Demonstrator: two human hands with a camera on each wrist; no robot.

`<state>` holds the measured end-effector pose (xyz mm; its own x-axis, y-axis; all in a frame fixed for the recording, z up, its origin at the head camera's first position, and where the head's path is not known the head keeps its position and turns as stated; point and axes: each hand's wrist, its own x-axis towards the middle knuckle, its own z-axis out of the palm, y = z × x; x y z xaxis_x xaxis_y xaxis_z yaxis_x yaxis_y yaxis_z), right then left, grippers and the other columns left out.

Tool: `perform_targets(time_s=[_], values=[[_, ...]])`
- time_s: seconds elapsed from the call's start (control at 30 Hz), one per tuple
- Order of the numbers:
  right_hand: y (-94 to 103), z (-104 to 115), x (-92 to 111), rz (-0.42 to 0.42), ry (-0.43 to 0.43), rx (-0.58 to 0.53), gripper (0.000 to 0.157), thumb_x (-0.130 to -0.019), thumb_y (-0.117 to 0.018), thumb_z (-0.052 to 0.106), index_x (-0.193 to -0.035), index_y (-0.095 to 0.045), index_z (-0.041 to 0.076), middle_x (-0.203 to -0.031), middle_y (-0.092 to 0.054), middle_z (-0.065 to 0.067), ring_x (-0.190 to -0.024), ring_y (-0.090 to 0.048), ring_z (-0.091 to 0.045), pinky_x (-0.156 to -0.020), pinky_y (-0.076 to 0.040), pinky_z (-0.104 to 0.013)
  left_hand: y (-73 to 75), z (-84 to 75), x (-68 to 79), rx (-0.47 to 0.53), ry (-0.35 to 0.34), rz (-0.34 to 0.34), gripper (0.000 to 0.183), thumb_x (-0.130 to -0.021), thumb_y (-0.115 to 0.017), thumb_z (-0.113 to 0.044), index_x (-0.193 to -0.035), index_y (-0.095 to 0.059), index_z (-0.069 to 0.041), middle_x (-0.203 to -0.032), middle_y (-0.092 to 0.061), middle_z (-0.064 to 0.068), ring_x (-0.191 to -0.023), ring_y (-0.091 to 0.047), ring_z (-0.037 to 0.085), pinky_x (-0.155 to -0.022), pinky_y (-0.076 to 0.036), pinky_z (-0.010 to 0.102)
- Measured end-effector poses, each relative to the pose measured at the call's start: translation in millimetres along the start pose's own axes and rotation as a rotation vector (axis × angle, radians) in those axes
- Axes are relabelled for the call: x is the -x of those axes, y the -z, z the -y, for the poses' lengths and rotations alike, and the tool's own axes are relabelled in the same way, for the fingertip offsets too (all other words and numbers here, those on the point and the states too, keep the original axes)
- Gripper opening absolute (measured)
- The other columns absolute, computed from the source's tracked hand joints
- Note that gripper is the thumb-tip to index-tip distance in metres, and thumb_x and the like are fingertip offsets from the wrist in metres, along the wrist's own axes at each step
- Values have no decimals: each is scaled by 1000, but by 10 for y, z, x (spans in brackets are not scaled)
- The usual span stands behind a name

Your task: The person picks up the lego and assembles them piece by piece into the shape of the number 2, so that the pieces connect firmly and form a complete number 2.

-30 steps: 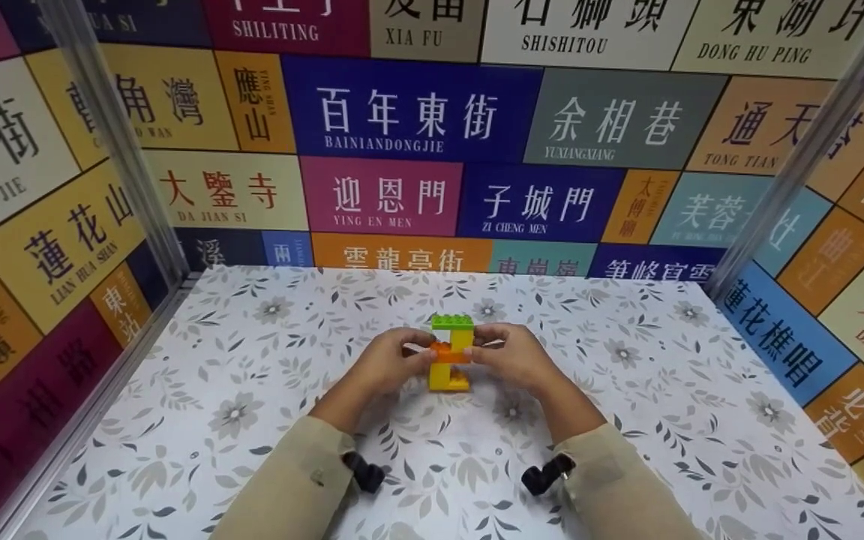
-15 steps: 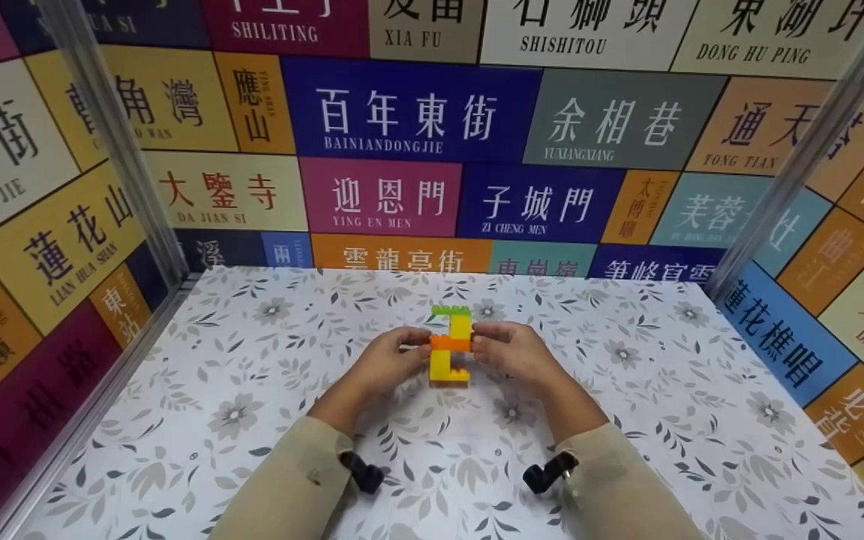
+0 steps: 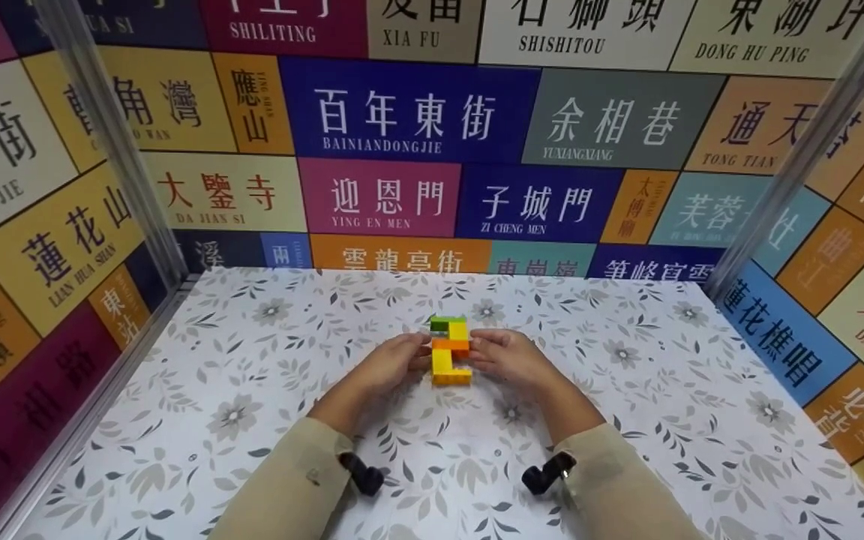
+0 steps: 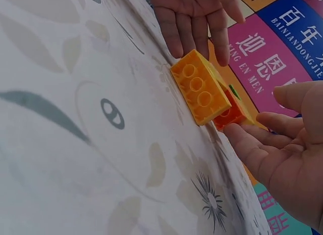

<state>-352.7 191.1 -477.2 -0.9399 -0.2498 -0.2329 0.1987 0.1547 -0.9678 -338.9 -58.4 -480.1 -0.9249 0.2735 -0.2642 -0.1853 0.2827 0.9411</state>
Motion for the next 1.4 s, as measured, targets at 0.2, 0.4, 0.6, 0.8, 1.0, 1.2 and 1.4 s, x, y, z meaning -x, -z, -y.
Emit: perform_targets(time_s=[0.2,0.4,0.6,0.8,1.0,1.2,1.4], values=[[-8,2,-10,-3,-40,-88,50,-112,-57,20,-157,-48,-2,-152,-62,-22,-138,-65,-30,-115,-53,-38,-36,22,-4,132,19,12,53,-117,-38,-41,-158,-49,-9,-156,-60,15,-142,-62,25,-122,-47,45],[13,13,-13,-28,-61,-76,50,-111,-59,22,-156,-50,0,-151,-63,-20,-138,-66,-30,-115,-53,-38,-26,29,-6,176,25,-6,53,-116,-40,-39,-159,-49,-9,-161,-55,17,-146,-59,27,-124,-45,45],[98,88,-2,-53,-37,-37,58,-110,-61,34,-158,-48,4,-160,-56,-18,-146,-59,-31,-121,-48,-43,51,12,6,218,-43,-38,52,-117,-40,-34,-159,-47,-5,-165,-49,20,-151,-53,33,-126,-42,48],[235,179,-2,-87,0,-24,62,-111,-59,38,-160,-44,3,-164,-52,-18,-149,-55,-31,-123,-46,-42,161,-73,17,312,-33,-92,53,-116,-41,-42,-161,-47,-14,-165,-51,12,-154,-50,28,-129,-37,51],[284,273,-31,-104,27,-85,61,-111,-58,36,-162,-43,5,-164,-52,-18,-149,-55,-29,-122,-47,-41,274,-161,-49,351,-85,-124,54,-115,-42,-45,-162,-43,-17,-165,-52,8,-155,-48,28,-131,-35,51],[238,322,-56,-162,33,-22,63,-109,-60,45,-160,-47,11,-160,-57,-12,-147,-57,-27,-123,-47,-41,334,-205,-146,177,-192,-228,61,-116,-36,-47,-166,-36,-12,-167,-49,11,-155,-49,30,-128,-40,50],[228,349,-62,-243,15,171,67,-106,-57,59,-160,-50,19,-160,-57,-9,-149,-53,-32,-128,-39,-53,392,-171,-148,-116,-263,-428,58,-116,-34,-44,-162,-44,-12,-163,-54,12,-153,-50,34,-129,-35,52]])
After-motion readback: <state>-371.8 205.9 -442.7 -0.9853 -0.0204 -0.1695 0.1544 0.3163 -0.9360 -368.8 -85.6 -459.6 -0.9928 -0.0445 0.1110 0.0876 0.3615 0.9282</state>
